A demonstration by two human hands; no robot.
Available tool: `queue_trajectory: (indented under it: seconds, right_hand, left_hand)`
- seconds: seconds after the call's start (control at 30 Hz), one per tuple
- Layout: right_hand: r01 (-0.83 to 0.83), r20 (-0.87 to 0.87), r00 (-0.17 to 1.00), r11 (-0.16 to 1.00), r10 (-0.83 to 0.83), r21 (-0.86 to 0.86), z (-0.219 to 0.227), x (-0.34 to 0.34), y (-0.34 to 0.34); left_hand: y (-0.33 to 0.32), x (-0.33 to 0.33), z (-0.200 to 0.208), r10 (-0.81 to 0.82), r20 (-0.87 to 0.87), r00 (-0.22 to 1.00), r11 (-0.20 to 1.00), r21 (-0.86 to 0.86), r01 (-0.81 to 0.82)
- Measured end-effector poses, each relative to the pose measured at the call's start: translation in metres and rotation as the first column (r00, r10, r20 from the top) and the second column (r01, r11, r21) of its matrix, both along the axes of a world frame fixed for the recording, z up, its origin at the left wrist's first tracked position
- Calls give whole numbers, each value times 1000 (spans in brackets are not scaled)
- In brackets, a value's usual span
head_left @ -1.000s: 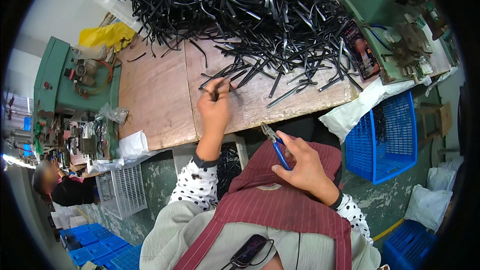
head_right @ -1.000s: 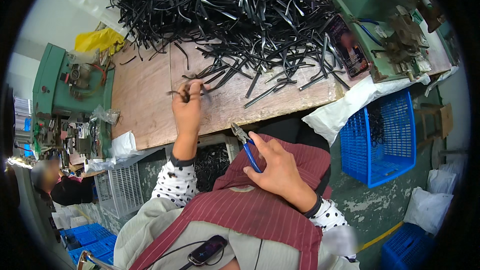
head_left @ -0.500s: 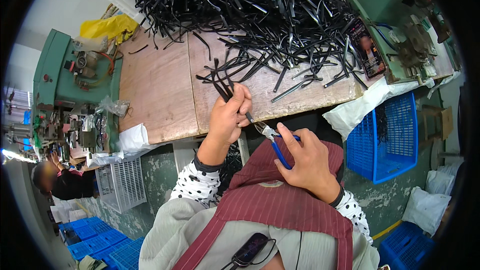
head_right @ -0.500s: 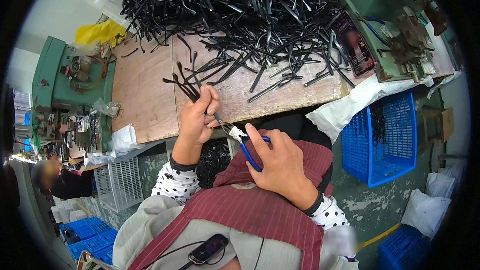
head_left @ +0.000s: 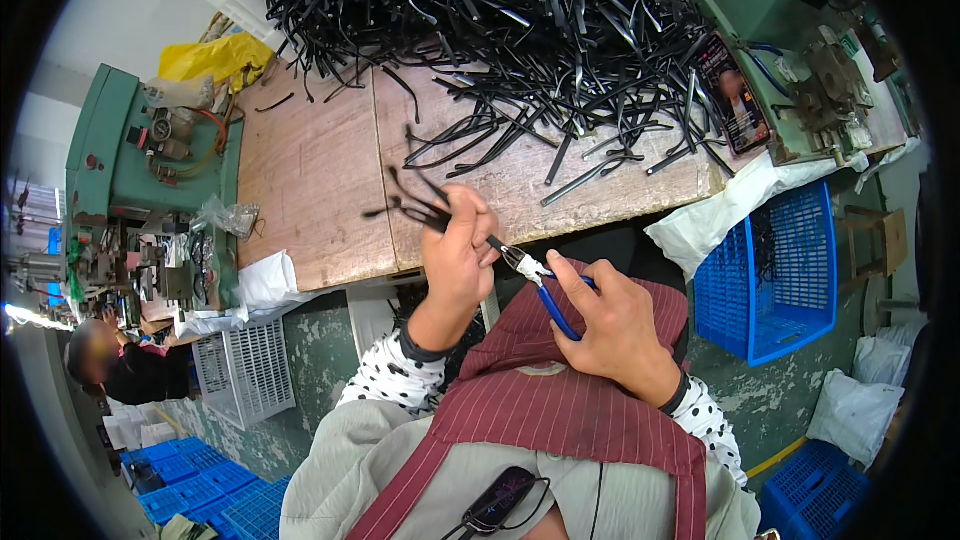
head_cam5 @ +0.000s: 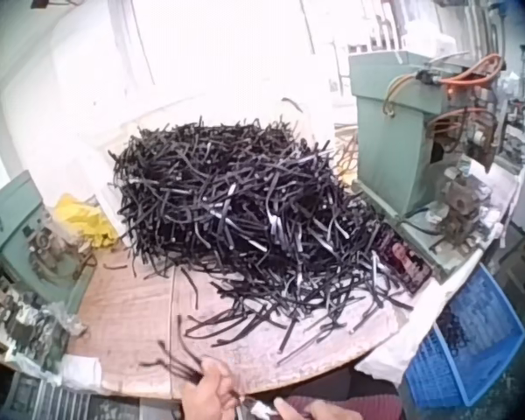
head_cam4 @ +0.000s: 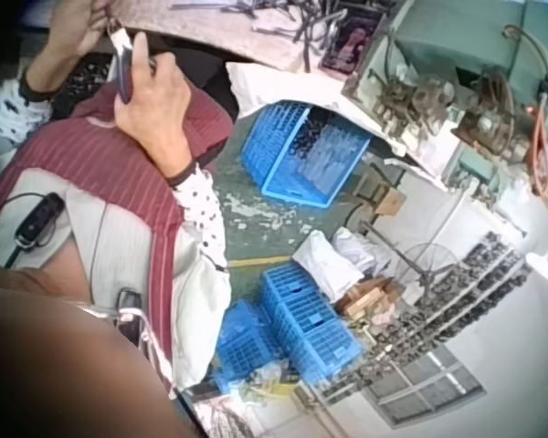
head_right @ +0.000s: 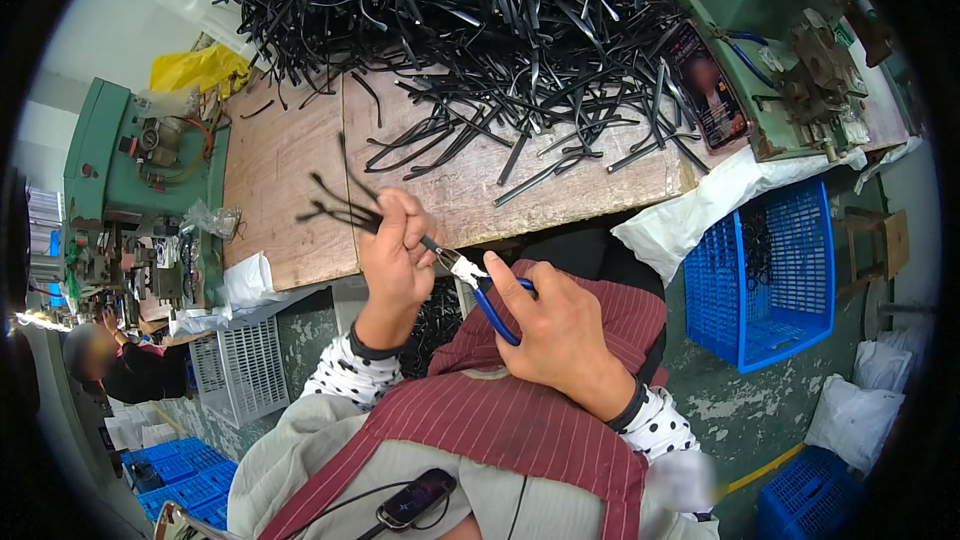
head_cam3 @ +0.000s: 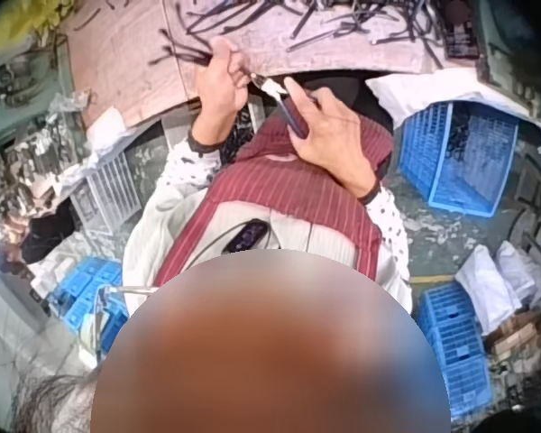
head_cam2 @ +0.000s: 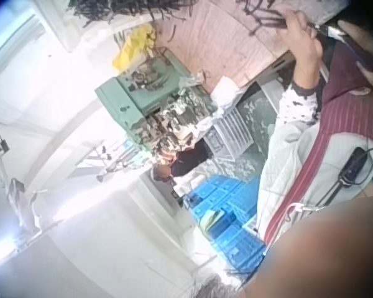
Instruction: The person repeatedly picks up black cables from a pile on a wooden table and uses blue-handled pliers to cut the ends. The cut pieces are dropped back onto the table. The task continues throughout the clip with no change in method or destination for the cut pieces.
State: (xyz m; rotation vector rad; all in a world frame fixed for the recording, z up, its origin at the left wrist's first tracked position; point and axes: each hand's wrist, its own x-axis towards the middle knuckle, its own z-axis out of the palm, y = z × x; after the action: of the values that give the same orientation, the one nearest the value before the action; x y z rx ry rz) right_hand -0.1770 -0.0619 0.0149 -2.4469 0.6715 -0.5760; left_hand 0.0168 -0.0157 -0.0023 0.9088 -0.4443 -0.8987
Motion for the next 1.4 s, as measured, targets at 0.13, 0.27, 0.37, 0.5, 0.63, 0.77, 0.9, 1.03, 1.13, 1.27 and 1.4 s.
queue_trajectory:
  seconds: [0.13, 0.27, 0.37, 0.5, 0.63, 0.77, 0.9, 1.03, 1.13, 1.27, 1.4]
  right_hand:
    - [9, 17, 1000, 994, -11, 111, -4, 0, 3]
    - [-18, 77, 997, 971, 0, 240, -11, 0, 6]
    - [-22, 61, 998, 961, 6, 276, -8, -1, 3]
    - [-25, 56, 998, 947, 8, 320, -19, -6, 0]
    - [15, 37, 999, 914, -33, 406, -21, -10, 0]
    - [43, 16, 998, 901, -55, 431, -20, -15, 3]
    - [54, 21, 997, 907, -69, 418, -22, -18, 1]
    - [72, 19, 996, 927, -85, 368, -19, -21, 2]
    - [72, 13, 996, 927, -83, 367, -22, -22, 1]
    - [56, 30, 997, 937, -71, 344, -25, -20, 2]
    - [39, 74, 996, 980, -54, 194, -13, -10, 0]
  left_hand:
    - [0, -25, -4, 305, 208, 929, 952, -43, -303]
    - [0, -37, -14, 453, 418, 788, 889, -139, -437]
    - [3, -40, -15, 425, 508, 749, 903, -178, -392]
    - [2, -38, -10, 312, 289, 905, 948, -37, -315]
    - [-9, -22, -11, 194, 280, 940, 971, 83, -225]
    - [-44, 10, -26, 40, 521, 853, 946, 255, -200]
    - [-101, 31, -26, -194, 939, 282, 767, 325, -553]
    - [-124, 42, -20, -470, 848, 244, 560, 501, -660]
    - [-109, 65, -44, -367, 912, 184, 668, 396, -631]
    - [-64, 67, -28, -245, 892, 379, 772, 416, -480]
    - [-23, 47, 3, -206, 80, 975, 945, 273, 177]
